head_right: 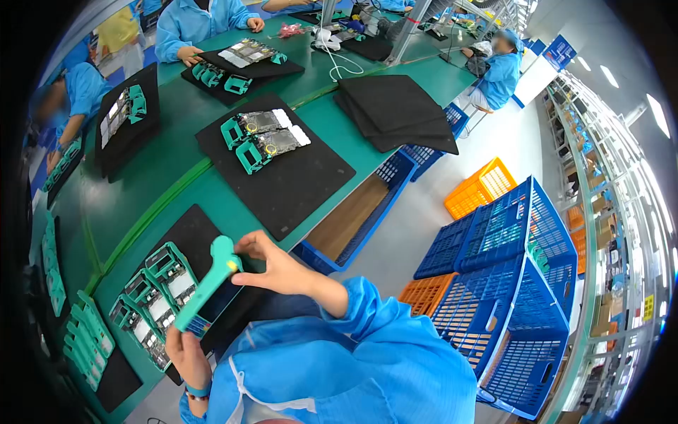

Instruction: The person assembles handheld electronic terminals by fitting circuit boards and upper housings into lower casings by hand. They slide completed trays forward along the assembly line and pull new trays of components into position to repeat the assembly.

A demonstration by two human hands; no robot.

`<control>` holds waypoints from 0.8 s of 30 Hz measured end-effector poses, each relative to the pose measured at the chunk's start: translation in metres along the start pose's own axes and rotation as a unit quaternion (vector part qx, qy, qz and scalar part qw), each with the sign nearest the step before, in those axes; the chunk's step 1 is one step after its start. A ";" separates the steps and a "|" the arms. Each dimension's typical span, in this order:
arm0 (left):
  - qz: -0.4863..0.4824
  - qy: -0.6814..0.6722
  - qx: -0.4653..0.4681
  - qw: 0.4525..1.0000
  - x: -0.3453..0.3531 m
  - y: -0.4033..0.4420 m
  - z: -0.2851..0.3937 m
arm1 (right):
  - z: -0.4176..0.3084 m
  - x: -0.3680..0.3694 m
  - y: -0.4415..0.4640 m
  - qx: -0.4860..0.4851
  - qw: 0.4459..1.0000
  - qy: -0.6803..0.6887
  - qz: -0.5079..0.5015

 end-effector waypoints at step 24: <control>-0.004 -0.569 -0.135 0.811 0.032 -0.011 -0.005 | -0.090 0.076 -0.023 -0.160 0.940 -0.256 0.159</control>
Point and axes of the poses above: each hand's wrist, its own y-axis towards the middle knuckle, its own x-axis out of the palm, z = x × y, the point moved 2 cm from there along y, towards the middle knuckle, and after that the axes turned 3 degrees about x, right-handed, at the moved point
